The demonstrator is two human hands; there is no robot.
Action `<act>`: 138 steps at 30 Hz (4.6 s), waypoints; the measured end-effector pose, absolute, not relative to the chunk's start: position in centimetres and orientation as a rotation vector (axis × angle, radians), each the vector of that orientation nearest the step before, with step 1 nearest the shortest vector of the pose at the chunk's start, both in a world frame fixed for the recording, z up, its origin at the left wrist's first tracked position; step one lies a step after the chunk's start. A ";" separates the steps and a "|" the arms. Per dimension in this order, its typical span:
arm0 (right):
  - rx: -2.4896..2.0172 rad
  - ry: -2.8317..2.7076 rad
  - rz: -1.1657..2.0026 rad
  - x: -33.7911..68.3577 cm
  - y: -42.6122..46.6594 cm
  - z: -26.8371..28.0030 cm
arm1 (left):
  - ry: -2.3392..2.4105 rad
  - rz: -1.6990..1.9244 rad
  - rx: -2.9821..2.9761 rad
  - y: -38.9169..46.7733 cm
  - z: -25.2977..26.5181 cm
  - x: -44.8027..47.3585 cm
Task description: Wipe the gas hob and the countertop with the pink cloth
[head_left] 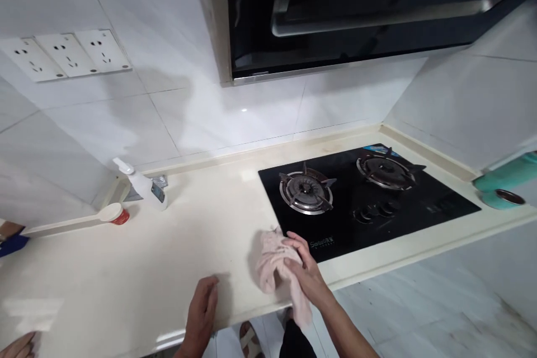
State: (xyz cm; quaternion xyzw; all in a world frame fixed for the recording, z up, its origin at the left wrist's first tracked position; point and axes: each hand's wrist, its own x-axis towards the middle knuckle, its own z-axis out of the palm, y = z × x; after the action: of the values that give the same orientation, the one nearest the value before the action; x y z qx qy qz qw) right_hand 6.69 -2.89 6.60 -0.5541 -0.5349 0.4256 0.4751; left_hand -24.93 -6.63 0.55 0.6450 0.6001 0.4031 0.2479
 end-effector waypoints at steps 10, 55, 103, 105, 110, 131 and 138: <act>-1.823 -1.277 0.505 13.4 -6.0 2.3 | 1.737 1.062 2.120 -7.6 0.5 -28.6; -0.747 -2.624 0.491 -20.5 6.3 0.9 | 2.270 0.961 1.984 -8.6 -0.8 -29.7; -1.196 -2.344 -0.094 17.1 -9.6 -4.4 | 1.482 0.910 2.165 -11.7 2.7 -16.1; -1.370 -2.325 -0.064 22.3 -9.6 -4.0 | 1.372 0.888 2.279 -11.2 2.4 -13.7; -1.700 -2.065 0.092 31.2 -9.1 -1.9 | 1.440 0.892 2.416 -9.9 1.3 -11.7; -1.133 -2.094 1.337 10.7 -11.6 1.6 | 1.845 1.126 2.394 -4.5 -1.8 -17.0; -1.673 -1.082 1.205 30.1 -11.5 4.4 | 1.876 1.044 2.419 -3.7 -2.8 -17.5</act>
State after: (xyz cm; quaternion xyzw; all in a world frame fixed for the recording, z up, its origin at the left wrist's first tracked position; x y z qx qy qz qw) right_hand 30.07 -11.51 4.42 -0.6598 -0.4270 0.4752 0.3956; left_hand -17.49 -3.66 -2.81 0.7471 0.5795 0.3224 -0.0462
